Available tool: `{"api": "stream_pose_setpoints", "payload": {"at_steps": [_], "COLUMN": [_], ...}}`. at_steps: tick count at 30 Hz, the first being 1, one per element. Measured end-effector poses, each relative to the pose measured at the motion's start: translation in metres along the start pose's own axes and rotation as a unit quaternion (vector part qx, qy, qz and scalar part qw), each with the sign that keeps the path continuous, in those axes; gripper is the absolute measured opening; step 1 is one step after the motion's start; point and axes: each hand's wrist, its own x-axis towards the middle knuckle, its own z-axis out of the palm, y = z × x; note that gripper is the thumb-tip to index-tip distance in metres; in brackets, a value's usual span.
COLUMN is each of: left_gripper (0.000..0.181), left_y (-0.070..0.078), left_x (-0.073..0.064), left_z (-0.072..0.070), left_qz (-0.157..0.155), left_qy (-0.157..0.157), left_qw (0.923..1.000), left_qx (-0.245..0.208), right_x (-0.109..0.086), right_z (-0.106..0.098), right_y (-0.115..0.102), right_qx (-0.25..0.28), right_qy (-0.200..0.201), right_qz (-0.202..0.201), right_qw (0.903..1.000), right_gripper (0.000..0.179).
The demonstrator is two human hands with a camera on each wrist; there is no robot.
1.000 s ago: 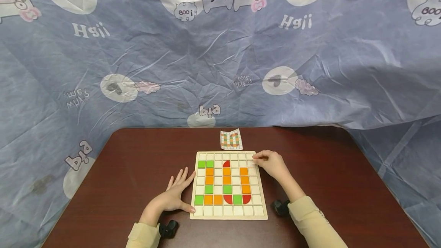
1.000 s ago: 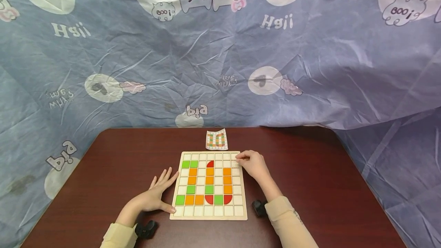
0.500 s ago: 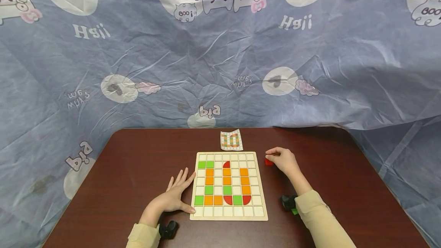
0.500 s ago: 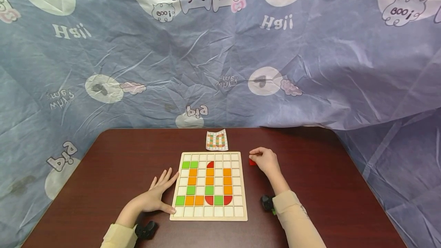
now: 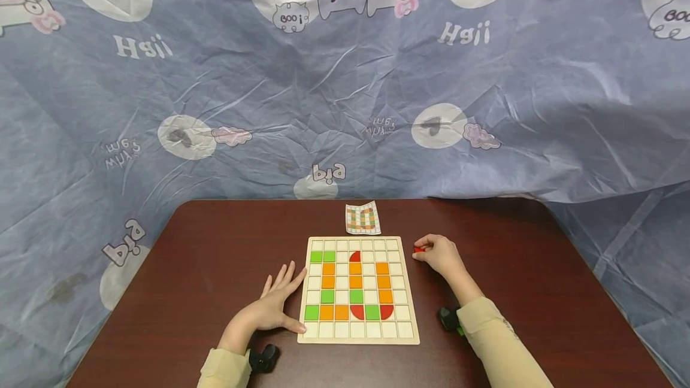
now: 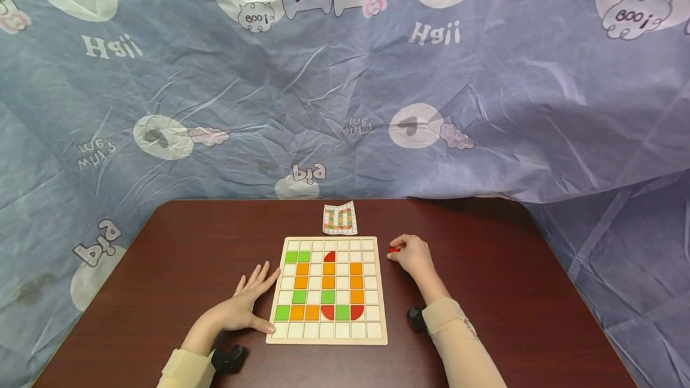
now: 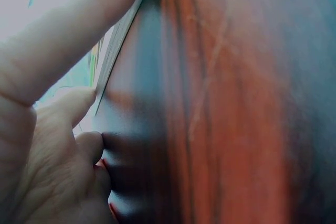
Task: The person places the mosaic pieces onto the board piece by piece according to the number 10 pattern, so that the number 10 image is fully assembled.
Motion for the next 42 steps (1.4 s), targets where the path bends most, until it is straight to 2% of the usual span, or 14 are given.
{"api": "stream_pose_setpoints", "payload": {"at_steps": [8, 16, 23, 31, 42], "left_gripper": [0.119, 0.119, 0.119, 0.119, 0.120], "left_y": [0.000, 0.000, 0.001, 0.002, 0.002], "left_x": [0.000, -0.001, 0.000, -0.001, 0.000], "left_z": [0.000, 0.000, -0.001, 0.000, 0.000], "left_qz": [0.000, -0.004, 0.001, 0.002, 0.003], "left_qy": [-0.002, -0.002, -0.003, -0.003, -0.002], "left_qw": [1.0000, 1.0000, 1.0000, 1.0000, 1.0000], "left_qx": [-0.002, -0.004, 0.002, 0.002, 0.000], "right_x": [0.000, -0.002, -0.001, 0.001, -0.001], "right_z": [-0.001, -0.003, 0.003, 0.016, 0.033], "right_y": [0.001, 0.002, -0.008, -0.023, -0.042], "right_qx": [-0.009, 0.006, 0.049, 0.122, 0.104], "right_qy": [-0.003, -0.014, 0.017, -0.019, -0.030], "right_qz": [0.016, 0.026, -0.002, -0.015, -0.035], "right_qw": [0.9998, 0.9995, 0.9987, 0.9923, 0.9935], "right_gripper": [0.028, 0.023, 0.023, 0.019, 0.014]}}
